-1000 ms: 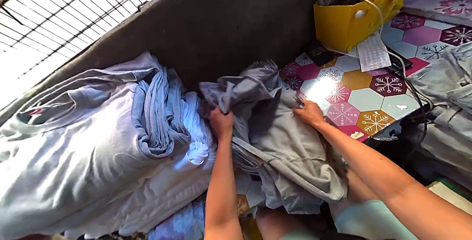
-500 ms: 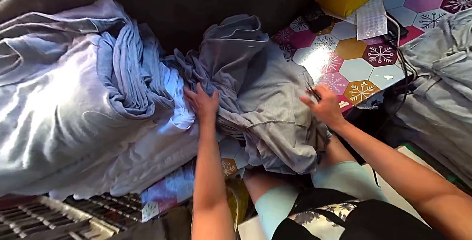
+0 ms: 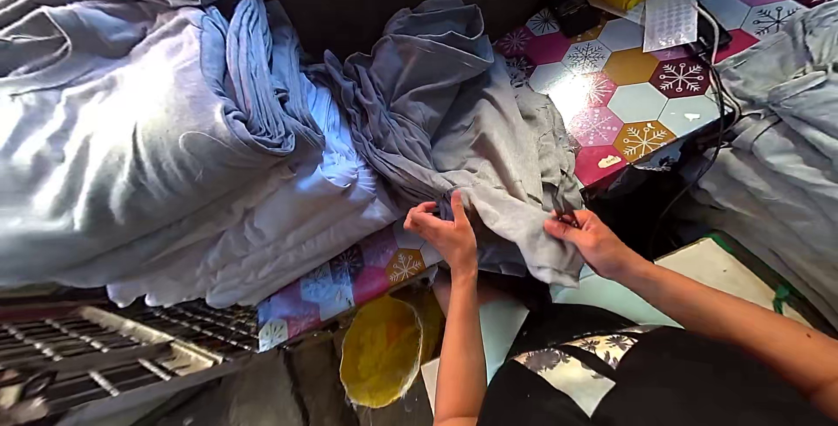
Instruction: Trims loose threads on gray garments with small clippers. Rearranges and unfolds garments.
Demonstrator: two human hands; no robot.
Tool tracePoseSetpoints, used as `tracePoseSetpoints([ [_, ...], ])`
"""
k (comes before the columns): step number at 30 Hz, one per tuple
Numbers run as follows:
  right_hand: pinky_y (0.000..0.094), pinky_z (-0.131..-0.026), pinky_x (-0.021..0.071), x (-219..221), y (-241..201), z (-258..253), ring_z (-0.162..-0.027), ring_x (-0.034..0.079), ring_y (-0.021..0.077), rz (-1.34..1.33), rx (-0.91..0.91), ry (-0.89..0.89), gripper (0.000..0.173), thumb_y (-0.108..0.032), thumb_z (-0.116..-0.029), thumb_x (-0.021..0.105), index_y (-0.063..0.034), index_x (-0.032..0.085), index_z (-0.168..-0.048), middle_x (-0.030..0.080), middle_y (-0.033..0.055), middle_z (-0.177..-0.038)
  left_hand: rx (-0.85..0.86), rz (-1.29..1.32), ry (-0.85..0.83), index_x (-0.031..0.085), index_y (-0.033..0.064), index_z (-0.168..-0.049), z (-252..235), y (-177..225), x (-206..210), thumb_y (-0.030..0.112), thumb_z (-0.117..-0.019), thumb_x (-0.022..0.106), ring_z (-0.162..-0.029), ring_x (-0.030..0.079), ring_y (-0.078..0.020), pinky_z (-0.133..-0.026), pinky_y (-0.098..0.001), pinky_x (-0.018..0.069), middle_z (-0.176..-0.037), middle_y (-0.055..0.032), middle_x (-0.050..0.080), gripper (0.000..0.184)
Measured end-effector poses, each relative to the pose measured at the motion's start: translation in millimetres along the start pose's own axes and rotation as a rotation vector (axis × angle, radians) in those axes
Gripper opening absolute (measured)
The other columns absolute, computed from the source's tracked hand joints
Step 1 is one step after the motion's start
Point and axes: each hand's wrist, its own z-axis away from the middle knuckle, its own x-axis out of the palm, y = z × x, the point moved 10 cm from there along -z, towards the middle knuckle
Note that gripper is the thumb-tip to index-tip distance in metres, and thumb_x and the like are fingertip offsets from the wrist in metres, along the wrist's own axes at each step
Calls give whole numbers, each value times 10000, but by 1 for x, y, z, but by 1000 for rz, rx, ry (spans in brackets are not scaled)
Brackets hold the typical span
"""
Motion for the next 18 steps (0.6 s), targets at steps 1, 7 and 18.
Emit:
tracePoseSetpoints([
  [1, 250, -736, 587, -5, 2, 0, -732, 670, 38, -104, 57, 35, 189, -114, -1052, 476, -111, 615, -924, 677, -59, -770, -61, 29, -100, 600, -66, -1108, 8, -2, 2, 322, -1002, 635, -920, 595, -244, -815, -389, 514, -1066, -199, 579, 403],
  [7, 283, -751, 620, 7, 22, 8, -805, 727, 110, -360, 293, -6, 284, -198, -1118, 354, -81, 608, -1071, 728, 36, -873, -563, 834, -602, 425, -16, -1435, 79, -14, 77, 285, -1117, 330, -1072, 662, -158, -962, -346, 553, -1210, -132, 650, 448],
  [18, 502, -780, 525, -40, 26, 0, -835, 648, 261, 755, -86, 98, 274, -227, -1022, 616, 33, 699, -1052, 671, 162, -937, -545, 621, -613, 520, -83, -1280, 80, -33, 12, -44, -944, 570, -850, 719, -142, -801, -317, 620, -980, -114, 712, 342],
])
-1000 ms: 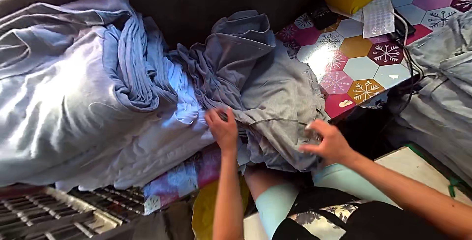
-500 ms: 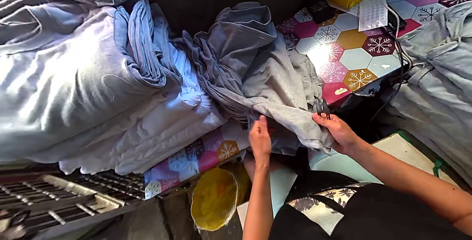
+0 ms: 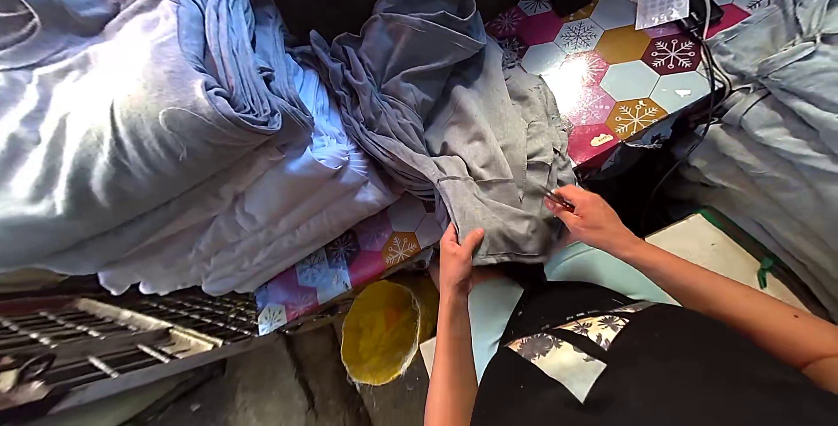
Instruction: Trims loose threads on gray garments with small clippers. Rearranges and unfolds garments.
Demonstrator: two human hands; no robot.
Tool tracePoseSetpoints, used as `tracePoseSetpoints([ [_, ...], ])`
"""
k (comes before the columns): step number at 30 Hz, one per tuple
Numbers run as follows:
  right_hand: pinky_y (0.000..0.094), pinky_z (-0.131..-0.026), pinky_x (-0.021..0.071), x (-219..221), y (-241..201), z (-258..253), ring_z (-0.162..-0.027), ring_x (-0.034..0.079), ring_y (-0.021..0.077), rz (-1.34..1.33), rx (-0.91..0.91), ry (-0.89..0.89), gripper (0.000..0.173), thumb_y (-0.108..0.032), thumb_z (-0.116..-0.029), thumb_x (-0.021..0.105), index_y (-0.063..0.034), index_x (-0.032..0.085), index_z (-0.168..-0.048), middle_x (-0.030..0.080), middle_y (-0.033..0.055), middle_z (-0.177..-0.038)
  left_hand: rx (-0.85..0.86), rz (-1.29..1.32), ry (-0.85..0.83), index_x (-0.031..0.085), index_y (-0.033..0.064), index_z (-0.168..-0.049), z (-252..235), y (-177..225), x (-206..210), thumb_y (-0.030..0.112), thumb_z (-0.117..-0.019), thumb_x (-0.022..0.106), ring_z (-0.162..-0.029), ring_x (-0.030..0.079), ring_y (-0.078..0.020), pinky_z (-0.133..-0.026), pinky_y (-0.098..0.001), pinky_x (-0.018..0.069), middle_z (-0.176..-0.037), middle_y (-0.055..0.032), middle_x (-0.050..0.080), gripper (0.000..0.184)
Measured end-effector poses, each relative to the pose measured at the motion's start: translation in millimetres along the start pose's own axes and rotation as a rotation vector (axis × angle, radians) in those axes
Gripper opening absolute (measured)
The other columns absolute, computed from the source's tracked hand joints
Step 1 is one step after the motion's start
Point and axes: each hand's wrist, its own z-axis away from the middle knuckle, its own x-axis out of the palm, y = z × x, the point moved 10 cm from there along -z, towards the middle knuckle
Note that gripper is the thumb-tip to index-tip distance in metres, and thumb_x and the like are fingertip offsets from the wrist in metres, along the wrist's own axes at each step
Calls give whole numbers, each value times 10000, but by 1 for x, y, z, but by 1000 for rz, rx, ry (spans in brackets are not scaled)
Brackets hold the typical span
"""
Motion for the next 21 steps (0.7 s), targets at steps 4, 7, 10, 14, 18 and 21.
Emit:
tracePoseSetpoints([
  [4, 229, -734, 556, 15, -58, 26, -856, 637, 66, -205, -511, 89, 368, -325, -882, 796, 6, 726, -1026, 695, 84, -1002, 27, 109, 53, 482, -85, -1342, 37, -10, -7, -50, -941, 575, -959, 710, -150, -877, -330, 608, -1090, -123, 698, 413],
  [7, 369, -767, 606, 53, -90, 33, -941, 707, 172, -171, -651, 3, 476, -400, -824, 841, -22, 737, -1093, 719, 123, -1095, 85, 175, 41, 505, -76, -1290, 50, -1, 2, -1, -939, 590, -907, 717, -119, -852, -304, 612, -1026, -77, 715, 368],
  [10, 339, -745, 593, 64, -101, 26, -876, 711, 168, -189, -663, 11, 206, -180, -872, 765, 8, 748, -955, 738, 133, -1028, 221, 163, 79, 624, -45, -1094, 53, 11, 5, -61, -896, 643, -822, 725, -88, -816, -278, 620, -890, -23, 743, 200],
  [14, 301, -782, 582, 64, -102, 19, -880, 709, 122, -174, -595, -73, 208, -209, -947, 711, -9, 766, -954, 756, 96, -995, 454, 5, 139, 730, -22, -923, 55, 27, -3, -49, -910, 651, -850, 700, -62, -820, -246, 597, -898, -15, 738, 85],
  [18, 356, -763, 588, 60, -101, 19, -874, 719, 158, -109, -577, -65, 213, -224, -939, 701, -24, 774, -956, 759, 102, -1021, 509, -107, 151, 685, -51, -990, 54, 40, 2, 1, -895, 668, -881, 684, -36, -827, -210, 591, -958, -25, 706, 110],
  [21, 236, -754, 550, 61, -97, 16, -837, 668, 52, -202, -464, -95, 258, -276, -950, 719, -26, 775, -930, 745, 61, -982, 460, -105, 185, 706, -60, -957, 47, 37, 1, -32, -886, 656, -832, 685, -47, -790, -212, 592, -918, -45, 712, 91],
])
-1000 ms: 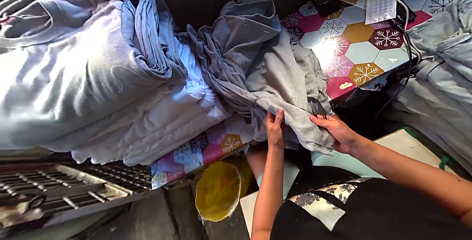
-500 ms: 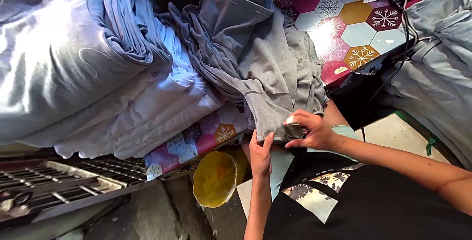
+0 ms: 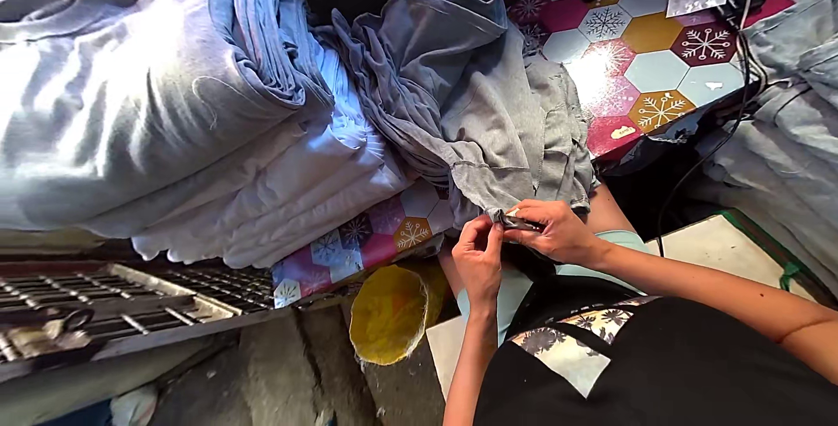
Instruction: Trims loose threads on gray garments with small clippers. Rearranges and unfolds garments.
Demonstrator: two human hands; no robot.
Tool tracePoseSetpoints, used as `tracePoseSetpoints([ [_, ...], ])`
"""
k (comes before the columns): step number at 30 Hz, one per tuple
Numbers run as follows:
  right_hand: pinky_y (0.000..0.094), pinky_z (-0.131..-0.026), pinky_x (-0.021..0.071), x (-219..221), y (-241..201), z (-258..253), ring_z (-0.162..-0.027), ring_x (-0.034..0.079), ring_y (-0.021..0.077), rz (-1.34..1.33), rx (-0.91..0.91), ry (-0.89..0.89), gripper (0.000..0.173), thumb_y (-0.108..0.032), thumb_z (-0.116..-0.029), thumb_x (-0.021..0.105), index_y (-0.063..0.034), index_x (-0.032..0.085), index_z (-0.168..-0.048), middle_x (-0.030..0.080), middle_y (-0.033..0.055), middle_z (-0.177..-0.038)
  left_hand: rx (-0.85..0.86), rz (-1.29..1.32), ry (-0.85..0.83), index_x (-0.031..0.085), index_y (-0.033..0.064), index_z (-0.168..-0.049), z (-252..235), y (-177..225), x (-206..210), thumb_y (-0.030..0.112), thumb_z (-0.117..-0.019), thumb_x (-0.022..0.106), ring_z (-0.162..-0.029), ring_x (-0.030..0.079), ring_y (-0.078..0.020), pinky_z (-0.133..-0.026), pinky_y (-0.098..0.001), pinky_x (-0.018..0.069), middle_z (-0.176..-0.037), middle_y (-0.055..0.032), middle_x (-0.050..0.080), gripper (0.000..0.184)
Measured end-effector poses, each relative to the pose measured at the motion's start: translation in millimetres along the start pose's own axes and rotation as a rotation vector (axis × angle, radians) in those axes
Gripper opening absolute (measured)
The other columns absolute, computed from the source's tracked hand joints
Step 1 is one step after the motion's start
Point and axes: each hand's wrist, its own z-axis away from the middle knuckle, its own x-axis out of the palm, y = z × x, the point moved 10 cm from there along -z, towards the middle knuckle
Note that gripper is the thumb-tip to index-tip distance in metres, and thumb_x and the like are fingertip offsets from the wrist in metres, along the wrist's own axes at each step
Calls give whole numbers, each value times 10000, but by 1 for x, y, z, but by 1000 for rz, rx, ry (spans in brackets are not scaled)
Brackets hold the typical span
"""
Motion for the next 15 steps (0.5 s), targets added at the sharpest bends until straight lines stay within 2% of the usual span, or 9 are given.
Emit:
tracePoseSetpoints([
  [2, 138, -710, 492, -1, 8, -2, -778, 600, -49, -128, 116, -4, 193, -213, -948, 708, -33, 758, -897, 716, -1, -907, 4, -2, 17, 700, -41, -910, -1, 1, 0, -36, -874, 626, -824, 676, -42, -770, -205, 584, -908, -39, 706, 83],
  [5, 138, -654, 460, -4, 17, -3, -697, 544, -63, -202, 219, -19, 117, -105, -952, 651, -34, 728, -902, 656, -41, -807, 47, -1, 107, 619, 13, -838, -1, 3, -5, -42, -868, 565, -861, 652, -10, -753, -175, 562, -947, -21, 684, 82],
  [6, 150, -630, 453, -5, 18, -5, -653, 523, -55, -247, 252, -34, 101, -85, -966, 634, -36, 707, -915, 619, -55, -750, 54, 2, 146, 576, 31, -848, -3, 2, -8, -44, -876, 536, -883, 655, -12, -755, -177, 554, -954, -20, 688, 90],
  [8, 167, -599, 477, -7, 22, -11, -602, 529, -32, -426, 359, -93, 126, -85, -1010, 574, -86, 637, -901, 571, -86, -683, -14, 67, 165, 535, 52, -939, -14, -5, -15, -55, -911, 516, -893, 681, -41, -771, -220, 571, -943, -10, 704, 113],
  [9, 180, -581, 484, -9, 27, -15, -584, 536, -16, -536, 430, -116, 183, -119, -1047, 520, -118, 597, -882, 566, -88, -667, -91, 115, 124, 527, 67, -994, -21, -11, -16, -61, -927, 508, -871, 682, -48, -767, -233, 572, -925, 0, 701, 146],
  [11, 197, -543, 508, -19, 43, -25, -560, 576, 4, -685, 535, -95, 259, -204, -1069, 471, -162, 587, -841, 613, -78, -652, -236, 196, -5, 525, 85, -1123, -33, -23, -12, -52, -971, 513, -795, 703, -71, -735, -259, 584, -875, -12, 730, 205],
  [13, 217, -544, 547, -26, 61, -30, -578, 632, 32, -703, 641, -61, 246, -261, -1065, 489, -153, 606, -877, 664, -45, -686, -293, 198, -82, 555, 113, -1154, -40, -28, -7, 20, -1018, 545, -702, 682, -56, -692, -250, 582, -778, 13, 711, 165],
  [15, 233, -545, 556, -25, 76, -28, -586, 655, 57, -688, 752, -64, 235, -293, -1058, 542, -131, 620, -907, 682, -17, -704, -287, 153, -178, 565, 100, -1178, -42, -29, 0, 48, -999, 584, -698, 675, -49, -690, -246, 578, -777, 16, 711, 187],
])
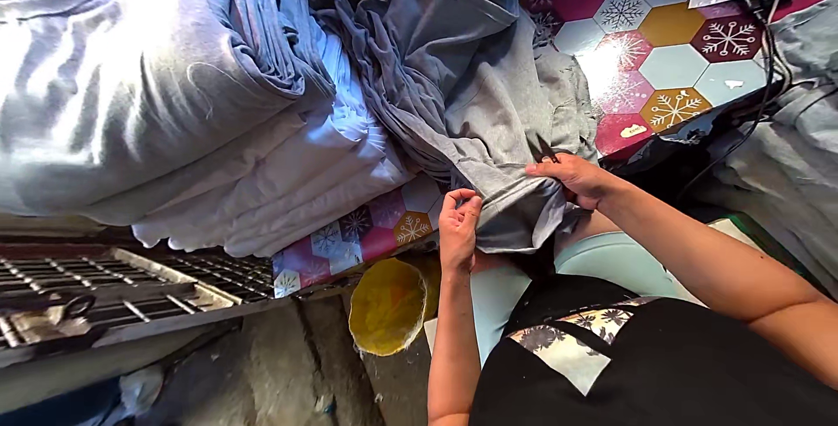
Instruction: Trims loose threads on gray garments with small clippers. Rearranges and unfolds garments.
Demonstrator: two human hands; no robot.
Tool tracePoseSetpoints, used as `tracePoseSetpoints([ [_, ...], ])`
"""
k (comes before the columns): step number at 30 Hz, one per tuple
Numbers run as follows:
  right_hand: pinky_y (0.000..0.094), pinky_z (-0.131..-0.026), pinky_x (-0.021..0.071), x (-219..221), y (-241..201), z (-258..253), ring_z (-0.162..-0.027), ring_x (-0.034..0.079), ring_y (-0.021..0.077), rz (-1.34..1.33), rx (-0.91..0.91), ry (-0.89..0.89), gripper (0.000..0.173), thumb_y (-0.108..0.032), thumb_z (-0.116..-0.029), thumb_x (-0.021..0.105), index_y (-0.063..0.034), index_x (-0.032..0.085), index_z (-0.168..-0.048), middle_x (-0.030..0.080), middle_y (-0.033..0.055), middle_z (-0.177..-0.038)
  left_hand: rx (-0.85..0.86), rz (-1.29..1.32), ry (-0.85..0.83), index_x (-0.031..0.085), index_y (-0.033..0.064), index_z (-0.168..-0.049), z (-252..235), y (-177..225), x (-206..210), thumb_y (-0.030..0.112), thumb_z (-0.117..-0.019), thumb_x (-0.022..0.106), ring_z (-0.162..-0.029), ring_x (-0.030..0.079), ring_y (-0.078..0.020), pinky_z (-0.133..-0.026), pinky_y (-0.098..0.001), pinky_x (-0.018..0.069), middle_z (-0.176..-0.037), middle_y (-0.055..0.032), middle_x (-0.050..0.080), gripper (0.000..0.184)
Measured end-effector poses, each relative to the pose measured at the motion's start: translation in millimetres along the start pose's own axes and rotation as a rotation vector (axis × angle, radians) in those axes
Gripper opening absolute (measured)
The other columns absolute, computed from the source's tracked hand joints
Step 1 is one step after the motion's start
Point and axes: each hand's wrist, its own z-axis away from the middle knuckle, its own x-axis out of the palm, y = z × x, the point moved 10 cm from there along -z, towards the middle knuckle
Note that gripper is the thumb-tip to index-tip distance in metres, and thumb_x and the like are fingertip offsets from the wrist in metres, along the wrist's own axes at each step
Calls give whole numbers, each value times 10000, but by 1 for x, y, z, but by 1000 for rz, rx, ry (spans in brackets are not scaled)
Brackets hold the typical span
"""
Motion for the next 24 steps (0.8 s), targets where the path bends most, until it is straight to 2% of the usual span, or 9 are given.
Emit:
tracePoseSetpoints([
  [2, 231, -533, 552, -7, 9, -6, -570, 654, 64, 18, 57, 8, 246, -288, -1049, 564, -118, 631, -884, 682, -6, -688, -3, -55, -90, 545, 62, -1234, -1, 0, 7, 9, -896, 681, -749, 691, -66, -731, -264, 593, -842, -4, 727, 367],
  [5, 232, -497, 495, -25, 10, -20, -525, 584, 52, 336, -49, 44, 328, -329, -1038, 605, -101, 613, -802, 615, -13, -627, -22, -140, -80, 586, 35, -1222, -1, -4, 7, -1, -939, 667, -767, 694, -79, -742, -274, 588, -864, -27, 734, 296],
  [7, 418, -536, 424, -31, -14, -19, -576, 534, 186, 733, -349, 206, 356, -345, -1003, 657, -75, 627, -774, 559, 58, -651, -11, -221, -44, 609, 33, -1208, -1, -8, 6, 29, -989, 622, -759, 684, -78, -726, -267, 575, -860, -29, 731, 219],
  [8, 513, -620, 479, -22, -31, -8, -690, 605, 264, 849, -471, 246, 294, -310, -993, 679, -42, 683, -872, 622, 109, -773, 2, -248, -30, 614, 34, -1200, -1, -7, 7, 35, -997, 612, -762, 683, -72, -725, -262, 573, -860, -25, 730, 204],
  [9, 522, -692, 521, -9, -43, 2, -778, 643, 270, 884, -554, 233, 266, -302, -975, 706, -37, 726, -963, 667, 117, -888, 9, -265, -17, 618, 31, -1196, 1, -6, 7, 42, -1003, 606, -772, 684, -74, -735, -266, 573, -862, -26, 729, 193],
  [11, 450, -748, 546, 16, -46, 11, -834, 647, 206, 850, -616, 120, 286, -315, -921, 770, -56, 759, -1042, 692, 80, -974, 28, -288, -10, 611, 29, -1193, 4, -4, 11, 42, -1008, 592, -781, 682, -68, -742, -265, 569, -859, -22, 726, 186],
  [13, 411, -715, 526, 33, -39, 9, -777, 630, 175, 803, -588, 19, 192, -227, -915, 771, -38, 737, -927, 678, 69, -893, 81, -344, 0, 615, 24, -1171, 9, 2, 15, 29, -993, 597, -774, 678, -54, -734, -252, 565, -852, -12, 725, 179],
  [19, 280, -656, 484, 17, -46, 28, -715, 567, 94, 691, -658, 277, 149, -183, -979, 689, -39, 711, -942, 627, 40, -862, 218, -432, 143, 620, 19, -1129, 18, 12, 8, 26, -952, 644, -817, 690, -24, -761, -220, 566, -897, -11, 740, 179],
  [24, 254, -602, 476, 31, -30, 38, -651, 555, 55, 594, -512, 208, 155, -195, -933, 756, -61, 731, -858, 635, 5, -797, 321, -456, 155, 609, -1, -1136, 27, 20, 20, 9, -928, 658, -833, 699, -22, -769, -205, 578, -936, -28, 739, 214],
])
